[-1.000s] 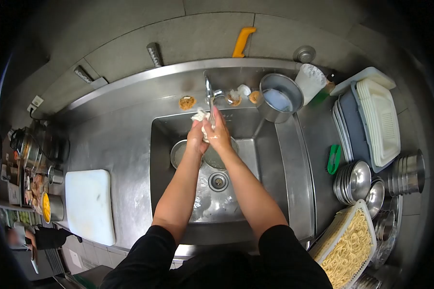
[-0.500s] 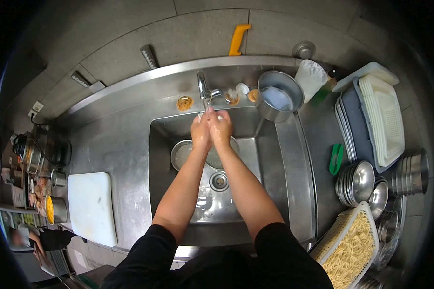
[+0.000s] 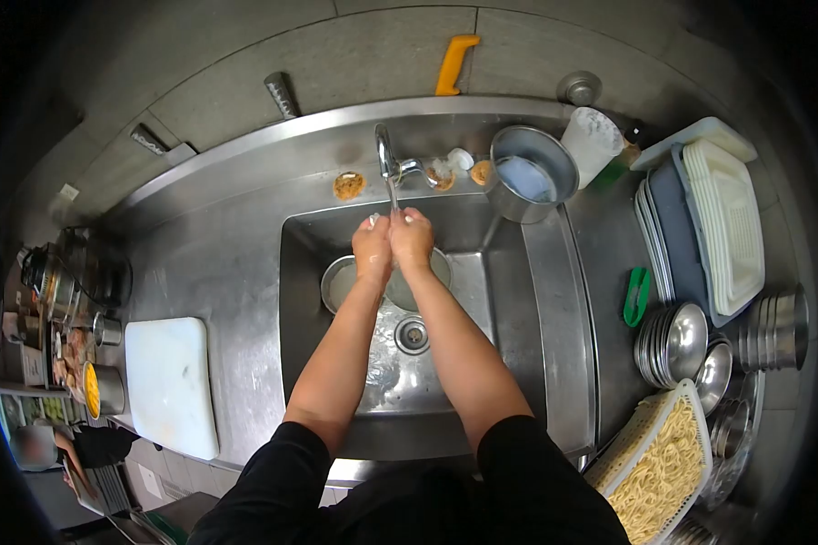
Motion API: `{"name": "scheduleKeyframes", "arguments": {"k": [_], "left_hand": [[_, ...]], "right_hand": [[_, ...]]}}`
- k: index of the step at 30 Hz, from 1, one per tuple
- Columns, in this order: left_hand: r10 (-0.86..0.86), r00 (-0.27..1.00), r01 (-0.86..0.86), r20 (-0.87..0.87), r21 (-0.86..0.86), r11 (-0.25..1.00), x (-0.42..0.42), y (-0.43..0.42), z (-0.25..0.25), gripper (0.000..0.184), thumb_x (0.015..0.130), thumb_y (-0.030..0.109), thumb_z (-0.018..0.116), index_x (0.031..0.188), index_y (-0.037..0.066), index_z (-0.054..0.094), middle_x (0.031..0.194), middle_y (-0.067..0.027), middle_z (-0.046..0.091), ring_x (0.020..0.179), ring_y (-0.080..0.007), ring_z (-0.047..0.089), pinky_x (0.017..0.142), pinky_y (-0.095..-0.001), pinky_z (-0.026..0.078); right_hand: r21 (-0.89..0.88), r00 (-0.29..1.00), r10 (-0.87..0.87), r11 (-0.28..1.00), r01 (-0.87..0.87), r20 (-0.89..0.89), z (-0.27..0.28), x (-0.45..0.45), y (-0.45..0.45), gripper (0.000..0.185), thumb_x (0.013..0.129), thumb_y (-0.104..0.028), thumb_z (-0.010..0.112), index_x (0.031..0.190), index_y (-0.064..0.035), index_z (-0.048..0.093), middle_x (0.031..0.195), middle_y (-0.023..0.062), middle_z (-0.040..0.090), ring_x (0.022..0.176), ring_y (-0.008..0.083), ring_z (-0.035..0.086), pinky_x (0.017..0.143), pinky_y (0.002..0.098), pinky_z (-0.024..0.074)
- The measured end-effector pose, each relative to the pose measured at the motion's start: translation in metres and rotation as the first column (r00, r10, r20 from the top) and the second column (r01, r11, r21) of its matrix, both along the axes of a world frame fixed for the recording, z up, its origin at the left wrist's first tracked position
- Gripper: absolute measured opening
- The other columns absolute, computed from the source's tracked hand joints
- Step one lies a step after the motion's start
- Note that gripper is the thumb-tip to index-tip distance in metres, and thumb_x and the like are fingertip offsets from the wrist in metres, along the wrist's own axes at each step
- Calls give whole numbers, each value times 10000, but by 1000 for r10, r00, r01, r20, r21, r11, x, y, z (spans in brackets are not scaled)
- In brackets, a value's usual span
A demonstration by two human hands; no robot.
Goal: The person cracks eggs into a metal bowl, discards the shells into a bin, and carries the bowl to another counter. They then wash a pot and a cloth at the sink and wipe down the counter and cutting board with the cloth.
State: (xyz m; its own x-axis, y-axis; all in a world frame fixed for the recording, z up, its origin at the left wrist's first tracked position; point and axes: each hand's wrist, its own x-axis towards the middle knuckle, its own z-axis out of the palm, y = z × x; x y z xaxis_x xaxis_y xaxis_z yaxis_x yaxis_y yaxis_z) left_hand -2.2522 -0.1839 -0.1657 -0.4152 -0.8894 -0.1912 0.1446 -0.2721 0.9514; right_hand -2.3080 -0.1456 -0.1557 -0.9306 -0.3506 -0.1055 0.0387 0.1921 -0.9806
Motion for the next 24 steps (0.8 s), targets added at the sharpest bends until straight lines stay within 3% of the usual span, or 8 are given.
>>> {"name": "scheduleKeyframes", "arguments": {"k": [5, 7, 9, 11, 13, 18, 20, 24], "left_hand": [[105, 979, -57, 173, -261, 964, 27, -3, 4, 315, 884, 319, 665, 826, 11, 639, 740, -99, 667, 661, -169, 586, 646, -349, 467], [112, 970, -56, 217, -249, 967, 52, -2, 8, 343, 888, 351, 670, 833, 14, 641, 746, -105, 671, 670, -177, 590, 656, -354, 469], [117, 934, -16, 337, -288, 958, 83, -2, 0, 386, 908, 403, 653, 856, 21, 648, 777, -113, 684, 707, -194, 604, 682, -369, 471], [114, 945, -25, 307, -279, 960, 110, 4, -16, 434, 903, 447, 652, 845, 17, 635, 765, -135, 675, 705, -235, 612, 691, -388, 469], [132, 944, -47, 302, -273, 961, 140, 21, -2, 477, 905, 472, 641, 829, 2, 615, 797, -169, 659, 740, -290, 610, 720, -403, 466], [176, 858, -23, 483, -306, 952, 203, 41, -13, 270, 915, 279, 626, 999, 22, 633, 1047, -116, 644, 969, -174, 584, 837, -299, 448], [115, 986, -90, 123, -194, 977, 224, 46, -29, 401, 864, 261, 595, 1182, 16, 587, 1096, -182, 601, 1073, -316, 578, 958, -382, 420], [-22, 999, 27, 48, -91, 996, 259, 65, 6, 503, 854, 167, 608, 1320, 11, 499, 1199, -119, 613, 1126, -230, 584, 960, -341, 453]], "right_hand": [[130, 933, 346, 934, -332, -103, -3, -22, -1, 378, 907, -372, 687, 966, 1, 678, 882, 131, 711, 800, 209, 669, 749, 357, 516], [-67, 941, 128, 985, -157, -314, -37, -65, -9, 373, 933, -381, 654, 953, -9, 672, 890, 137, 713, 814, 226, 669, 752, 356, 512], [186, 845, 50, 981, 60, -533, -32, -99, -7, 467, 925, -471, 594, 1015, -18, 657, 921, 210, 693, 893, 399, 651, 805, 490, 486], [236, 862, 164, 970, -53, -479, -40, -121, -12, 527, 925, -527, 562, 927, -14, 683, 842, 171, 691, 808, 353, 660, 708, 473, 496], [55, 959, 276, 958, -280, 71, -18, -120, -10, 394, 964, -448, 573, 1023, -67, 655, 748, 10, 609, 690, 84, 574, 502, 266, 435], [-168, 884, 441, 894, -416, 155, 5, -90, 14, 485, 935, -412, 635, 1299, -99, 565, 1124, 40, 644, 835, 113, 614, 645, 249, 496], [-81, 697, 702, 711, -698, 150, 5, -32, 36, 637, 903, -440, 675, 1401, -93, 482, 1268, 64, 594, 920, 145, 625, 701, 280, 512], [-138, 309, 944, 324, -936, 118, -1, 100, 69, 470, 910, -251, 711, 1325, -90, 562, 1167, 53, 642, 1006, 144, 605, 805, 297, 498]]}}
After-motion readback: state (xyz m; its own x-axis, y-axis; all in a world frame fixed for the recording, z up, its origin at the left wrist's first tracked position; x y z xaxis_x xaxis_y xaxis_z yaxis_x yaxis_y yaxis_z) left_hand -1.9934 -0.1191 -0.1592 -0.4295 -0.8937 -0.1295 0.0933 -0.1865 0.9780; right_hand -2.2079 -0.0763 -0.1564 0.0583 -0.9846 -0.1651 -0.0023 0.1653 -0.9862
